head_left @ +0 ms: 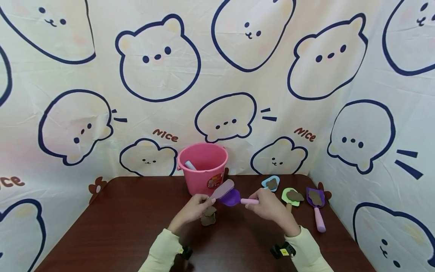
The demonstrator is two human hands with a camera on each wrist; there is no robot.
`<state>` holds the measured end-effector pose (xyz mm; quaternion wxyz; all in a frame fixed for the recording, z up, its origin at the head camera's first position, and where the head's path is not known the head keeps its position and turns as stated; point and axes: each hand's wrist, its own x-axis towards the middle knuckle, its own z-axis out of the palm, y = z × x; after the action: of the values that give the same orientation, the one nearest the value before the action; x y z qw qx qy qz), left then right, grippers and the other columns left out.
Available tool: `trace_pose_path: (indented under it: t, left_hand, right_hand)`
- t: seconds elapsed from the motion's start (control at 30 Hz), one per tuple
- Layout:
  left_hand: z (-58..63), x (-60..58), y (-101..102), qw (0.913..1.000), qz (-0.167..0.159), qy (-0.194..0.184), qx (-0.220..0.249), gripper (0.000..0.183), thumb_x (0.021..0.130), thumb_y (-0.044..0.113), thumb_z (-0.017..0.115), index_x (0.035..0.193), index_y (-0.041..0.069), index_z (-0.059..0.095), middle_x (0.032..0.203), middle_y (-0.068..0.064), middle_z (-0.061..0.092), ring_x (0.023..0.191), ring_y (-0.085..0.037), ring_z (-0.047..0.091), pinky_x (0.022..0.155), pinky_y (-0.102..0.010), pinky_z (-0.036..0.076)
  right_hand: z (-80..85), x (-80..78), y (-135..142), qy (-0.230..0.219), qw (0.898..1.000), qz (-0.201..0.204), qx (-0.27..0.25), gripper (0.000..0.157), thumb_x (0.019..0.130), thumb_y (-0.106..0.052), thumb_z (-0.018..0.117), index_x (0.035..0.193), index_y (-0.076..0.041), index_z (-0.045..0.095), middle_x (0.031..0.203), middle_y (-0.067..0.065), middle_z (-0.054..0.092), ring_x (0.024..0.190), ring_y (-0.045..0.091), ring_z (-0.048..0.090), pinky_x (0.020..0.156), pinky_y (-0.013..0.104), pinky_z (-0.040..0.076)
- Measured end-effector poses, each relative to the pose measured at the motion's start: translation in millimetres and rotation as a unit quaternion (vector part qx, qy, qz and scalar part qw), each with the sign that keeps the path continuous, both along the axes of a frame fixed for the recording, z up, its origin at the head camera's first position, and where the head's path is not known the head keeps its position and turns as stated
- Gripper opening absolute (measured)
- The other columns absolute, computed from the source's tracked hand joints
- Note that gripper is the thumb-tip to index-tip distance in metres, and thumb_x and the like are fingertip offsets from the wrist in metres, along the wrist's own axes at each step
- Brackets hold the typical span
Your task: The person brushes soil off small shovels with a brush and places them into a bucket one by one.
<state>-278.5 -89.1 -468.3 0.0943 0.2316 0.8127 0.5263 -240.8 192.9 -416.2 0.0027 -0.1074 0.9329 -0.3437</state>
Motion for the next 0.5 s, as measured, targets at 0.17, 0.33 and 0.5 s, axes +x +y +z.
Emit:
trace_pose_path:
  t: [0.17,0.33,0.5]
  left_hand:
    - [-2.5,4.8,9,0.9997,-0.019,-0.015,0.007,0.035,0.106,0.030,0.056,0.082,0.004,0.054,0.067,-0.001,0.043,0.057,-0.013,0.040,0.052,-0.025,0.035]
    - [-7.1,5.2,15,0.9997,-0.020,-0.016,0.003,0.033,0.105,0.032,0.056,0.085,0.005,0.058,0.065,0.002,0.044,0.058,-0.012,0.041,0.052,-0.025,0.035]
    - [-9.0,4.0,17,0.9994,-0.024,-0.024,0.000,0.033,0.106,0.032,0.055,0.087,0.006,0.058,0.064,0.002,0.044,0.056,-0.012,0.040,0.052,-0.026,0.035]
  right_hand:
    - [-1.4,-1.3,0,0.002,1.000,0.006,0.004,0.014,0.089,-0.014,0.078,0.099,-0.005,0.078,0.071,0.001,0.062,0.063,0.019,0.054,0.054,0.032,0.046]
    - [-0.9,-1.3,0,0.002,1.000,0.002,0.008,0.015,0.089,-0.015,0.079,0.101,-0.006,0.078,0.077,0.000,0.065,0.067,0.019,0.055,0.058,0.033,0.049]
    - [0.5,-2.5,2,0.002,1.000,-0.003,0.010,0.016,0.088,-0.016,0.080,0.101,-0.007,0.078,0.080,0.000,0.067,0.068,0.019,0.056,0.059,0.034,0.051]
